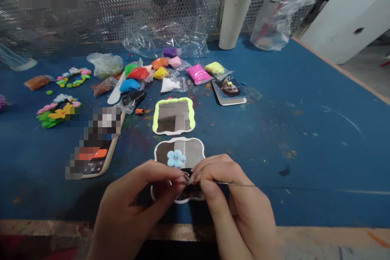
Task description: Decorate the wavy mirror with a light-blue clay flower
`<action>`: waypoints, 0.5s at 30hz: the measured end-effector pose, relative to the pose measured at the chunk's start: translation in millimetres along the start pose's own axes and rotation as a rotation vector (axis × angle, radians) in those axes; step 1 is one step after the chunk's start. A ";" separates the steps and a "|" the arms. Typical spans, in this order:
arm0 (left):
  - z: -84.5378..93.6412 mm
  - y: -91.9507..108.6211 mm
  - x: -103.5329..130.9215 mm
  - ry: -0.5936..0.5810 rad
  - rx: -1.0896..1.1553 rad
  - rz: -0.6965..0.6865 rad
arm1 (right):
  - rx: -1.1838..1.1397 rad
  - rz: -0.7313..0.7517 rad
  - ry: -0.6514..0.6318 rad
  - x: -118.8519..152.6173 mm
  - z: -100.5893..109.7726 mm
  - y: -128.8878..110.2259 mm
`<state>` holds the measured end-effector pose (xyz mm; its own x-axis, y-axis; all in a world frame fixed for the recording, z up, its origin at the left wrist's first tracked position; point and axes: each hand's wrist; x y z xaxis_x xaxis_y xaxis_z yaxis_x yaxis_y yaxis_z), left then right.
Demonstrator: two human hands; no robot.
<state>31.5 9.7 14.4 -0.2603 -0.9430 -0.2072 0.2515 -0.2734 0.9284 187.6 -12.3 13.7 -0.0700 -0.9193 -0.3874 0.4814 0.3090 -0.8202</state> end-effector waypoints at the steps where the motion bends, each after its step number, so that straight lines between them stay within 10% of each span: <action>1: 0.0 -0.1 -0.1 -0.001 -0.002 -0.002 | -0.001 -0.006 0.004 -0.3 -0.5 -0.1; 15: 0.6 -1.5 1.9 0.034 -0.005 0.011 | 0.012 -0.080 0.064 0.2 -3.8 0.0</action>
<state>30.1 8.4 12.7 -0.2260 -0.9519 -0.2069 0.2589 -0.2634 0.9293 184.3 -11.6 12.0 -0.1641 -0.9233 -0.3472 0.4824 0.2319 -0.8447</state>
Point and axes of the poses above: each hand's wrist, its own x-axis away from the middle knuckle, its own z-axis out of the back of the hand, y = z × x, and after that the axes turned 10 degrees about x, right-handed
